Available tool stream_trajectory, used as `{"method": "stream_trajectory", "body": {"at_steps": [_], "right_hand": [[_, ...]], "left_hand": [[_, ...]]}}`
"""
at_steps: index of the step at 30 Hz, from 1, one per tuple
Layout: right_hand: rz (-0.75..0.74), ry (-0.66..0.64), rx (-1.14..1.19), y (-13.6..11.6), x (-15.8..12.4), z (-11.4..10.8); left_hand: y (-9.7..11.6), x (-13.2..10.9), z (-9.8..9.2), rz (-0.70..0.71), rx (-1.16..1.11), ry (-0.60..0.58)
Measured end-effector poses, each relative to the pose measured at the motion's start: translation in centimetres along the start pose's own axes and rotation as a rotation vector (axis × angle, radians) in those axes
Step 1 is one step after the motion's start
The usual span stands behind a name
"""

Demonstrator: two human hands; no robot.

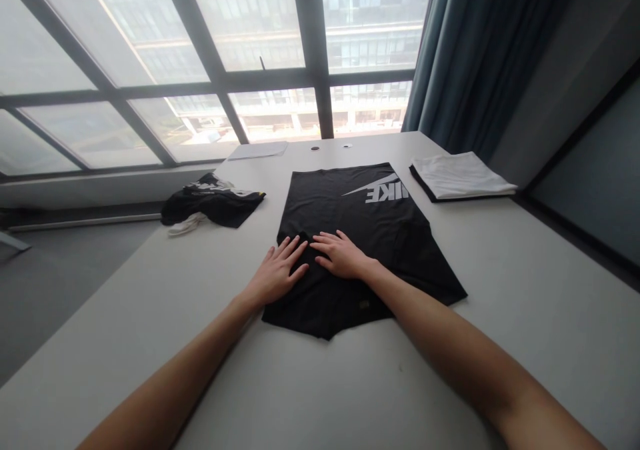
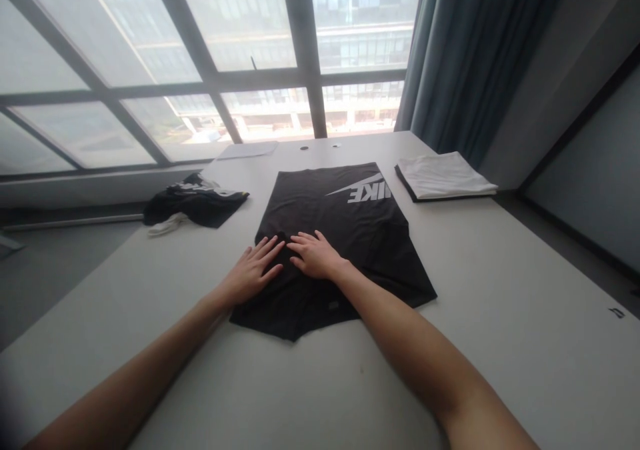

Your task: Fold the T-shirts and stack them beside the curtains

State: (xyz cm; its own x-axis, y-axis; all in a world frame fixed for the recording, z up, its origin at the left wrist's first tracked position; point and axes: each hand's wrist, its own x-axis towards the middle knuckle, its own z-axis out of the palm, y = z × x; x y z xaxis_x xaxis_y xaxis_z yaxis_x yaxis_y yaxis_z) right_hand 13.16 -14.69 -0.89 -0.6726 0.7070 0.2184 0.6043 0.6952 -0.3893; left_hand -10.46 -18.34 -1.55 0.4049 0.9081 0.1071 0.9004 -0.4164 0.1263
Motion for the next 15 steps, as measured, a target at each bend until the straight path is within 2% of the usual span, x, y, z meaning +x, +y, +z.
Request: {"method": "stream_trajectory", "body": {"at_steps": [8, 12, 15], "right_hand": [[0.005, 0.016, 0.012, 0.2, -0.2, 0.5], [0.003, 0.013, 0.015, 0.2, -0.2, 0.6], [0.005, 0.015, 0.015, 0.2, -0.2, 0.6]], "left_hand": [[0.9, -0.4, -0.9, -0.01, -0.024, -0.02], [1.7, -0.9, -2.1, -0.035, -0.005, 0.069], [2.4, -1.2, -2.1, -0.013, 0.005, 0.11]]}}
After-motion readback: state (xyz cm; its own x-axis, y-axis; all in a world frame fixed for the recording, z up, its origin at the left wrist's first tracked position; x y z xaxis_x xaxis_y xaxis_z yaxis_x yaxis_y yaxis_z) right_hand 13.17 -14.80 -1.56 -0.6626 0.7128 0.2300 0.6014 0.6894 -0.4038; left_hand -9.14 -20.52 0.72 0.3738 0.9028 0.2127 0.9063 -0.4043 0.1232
